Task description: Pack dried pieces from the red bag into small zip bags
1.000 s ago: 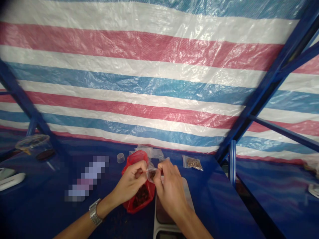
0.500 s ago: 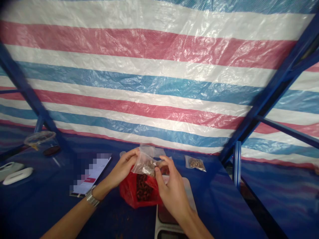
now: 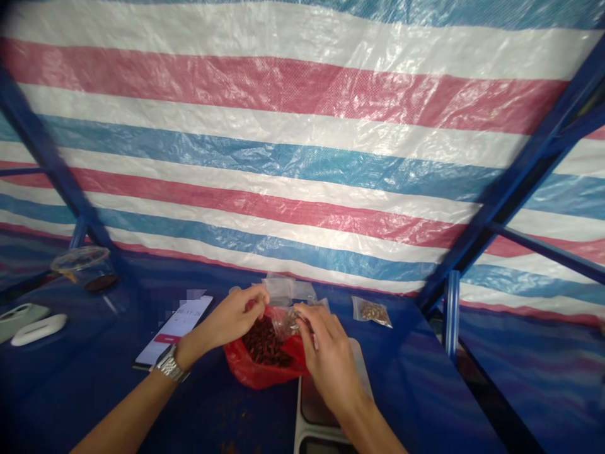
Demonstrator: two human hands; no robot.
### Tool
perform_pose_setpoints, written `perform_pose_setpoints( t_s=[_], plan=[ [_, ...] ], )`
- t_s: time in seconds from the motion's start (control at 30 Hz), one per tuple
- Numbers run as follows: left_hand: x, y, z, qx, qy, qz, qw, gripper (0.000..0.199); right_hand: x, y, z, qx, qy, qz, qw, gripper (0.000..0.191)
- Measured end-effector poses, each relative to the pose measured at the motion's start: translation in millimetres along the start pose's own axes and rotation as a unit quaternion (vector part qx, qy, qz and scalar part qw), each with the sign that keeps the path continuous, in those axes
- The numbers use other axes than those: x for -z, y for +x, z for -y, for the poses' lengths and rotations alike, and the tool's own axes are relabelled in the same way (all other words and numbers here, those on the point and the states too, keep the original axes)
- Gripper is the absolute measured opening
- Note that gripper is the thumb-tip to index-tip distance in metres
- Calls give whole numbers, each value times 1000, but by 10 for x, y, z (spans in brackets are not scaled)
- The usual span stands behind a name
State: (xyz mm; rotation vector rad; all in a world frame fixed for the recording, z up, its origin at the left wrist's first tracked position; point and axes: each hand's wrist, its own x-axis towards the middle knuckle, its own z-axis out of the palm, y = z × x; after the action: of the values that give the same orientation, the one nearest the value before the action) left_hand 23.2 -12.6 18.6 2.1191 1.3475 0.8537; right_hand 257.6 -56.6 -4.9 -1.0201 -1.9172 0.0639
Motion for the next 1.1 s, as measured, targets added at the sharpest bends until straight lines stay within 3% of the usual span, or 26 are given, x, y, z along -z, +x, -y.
perform_pose_setpoints(
  t_s=[0.1,0.27,0.33,0.53,0.7,0.9,1.1],
  plan=[
    [10,-45,-31,-44,-31,5,999,27,30,9,27,54,-4,6,999,26],
    [-41,-135,-124,-133,-23,98,986,69,61,26,70,70,2,-1,998,26],
    [-138,-155,-156,-138,7,97,986,82,62,22,93,70,12,-14,997,24],
    [-353,-170,-173,-147,55,66,985,50,54,-1,137,72,52,-15,996,25],
    [-273,-161,-151,-144,27,63,987,59,60,-8,97,64,60,-13,996,28],
    [-135,-126,-186,-115,-51,68,990,48,97,-19,82,57,-19,68,996,55],
    [-80,-129,-158,-91,-62,61,992,57,110,3,-46,9,-72,131,989,53]
  ],
)
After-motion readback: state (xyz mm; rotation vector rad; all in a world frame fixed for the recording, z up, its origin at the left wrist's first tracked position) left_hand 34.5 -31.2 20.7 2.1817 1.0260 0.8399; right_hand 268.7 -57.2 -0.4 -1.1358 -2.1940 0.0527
